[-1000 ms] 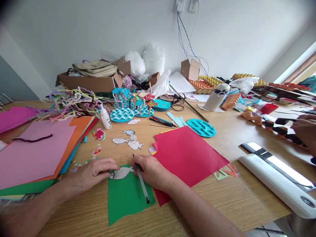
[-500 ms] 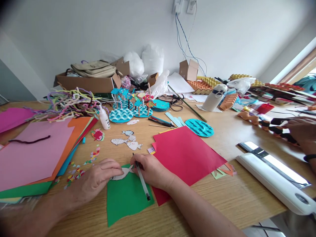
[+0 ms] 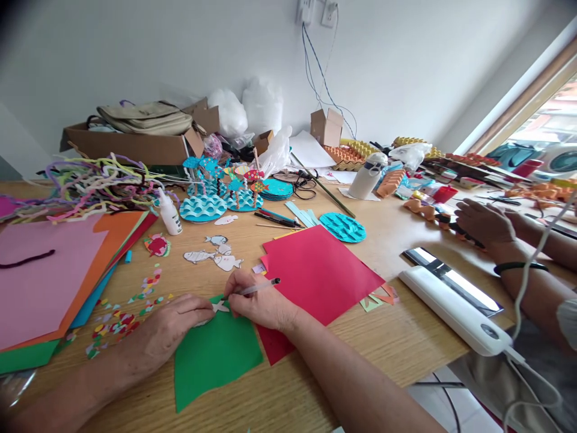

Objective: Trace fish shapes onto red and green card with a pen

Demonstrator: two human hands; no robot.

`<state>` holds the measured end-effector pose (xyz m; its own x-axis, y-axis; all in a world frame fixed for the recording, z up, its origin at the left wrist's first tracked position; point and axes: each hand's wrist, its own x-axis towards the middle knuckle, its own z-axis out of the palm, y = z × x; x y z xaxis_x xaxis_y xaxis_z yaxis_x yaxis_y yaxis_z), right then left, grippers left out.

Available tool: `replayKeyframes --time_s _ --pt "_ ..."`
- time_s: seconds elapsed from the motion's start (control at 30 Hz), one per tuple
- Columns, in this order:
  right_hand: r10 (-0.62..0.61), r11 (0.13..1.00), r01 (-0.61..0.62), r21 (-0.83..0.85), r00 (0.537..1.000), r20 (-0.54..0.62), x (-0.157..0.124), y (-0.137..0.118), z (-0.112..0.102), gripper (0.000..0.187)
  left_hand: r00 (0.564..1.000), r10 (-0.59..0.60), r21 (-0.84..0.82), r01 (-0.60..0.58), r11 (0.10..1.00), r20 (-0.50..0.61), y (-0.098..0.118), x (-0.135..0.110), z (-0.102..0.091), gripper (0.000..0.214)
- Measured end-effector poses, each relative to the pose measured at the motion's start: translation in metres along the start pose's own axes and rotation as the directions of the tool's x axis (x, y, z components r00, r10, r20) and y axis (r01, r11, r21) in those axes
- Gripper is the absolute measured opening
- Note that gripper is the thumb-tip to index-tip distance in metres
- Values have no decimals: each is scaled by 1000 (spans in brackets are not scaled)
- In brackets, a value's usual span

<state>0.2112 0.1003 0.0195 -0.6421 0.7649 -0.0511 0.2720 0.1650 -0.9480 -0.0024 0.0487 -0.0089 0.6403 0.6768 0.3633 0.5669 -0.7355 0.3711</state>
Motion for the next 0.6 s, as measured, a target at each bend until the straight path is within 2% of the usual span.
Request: replayKeyframes --time_s 0.1,0.2,0.27,0.37,0.6 --pt "-95 987 98 -126 995 35 0 3 -2 14 1000 -2 11 2 1000 -21 0 0 2 37" --pt "-228 918 246 -311 969 91 2 7 -5 11 999 5 22 -4 1000 -51 -1 -2 4 36" --pt "-262 872 295 -391 955 137 3 9 -6 13 998 11 24 -9 1000 -70 -2 -3 5 34" --pt "-246 843 301 -446 953 177 5 12 -6 22 998 27 16 -26 1000 -64 -3 -3 4 33" --pt "-199 793 265 -549 964 177 6 11 -1 24 997 43 22 -42 999 -60 -1 -1 0 35"
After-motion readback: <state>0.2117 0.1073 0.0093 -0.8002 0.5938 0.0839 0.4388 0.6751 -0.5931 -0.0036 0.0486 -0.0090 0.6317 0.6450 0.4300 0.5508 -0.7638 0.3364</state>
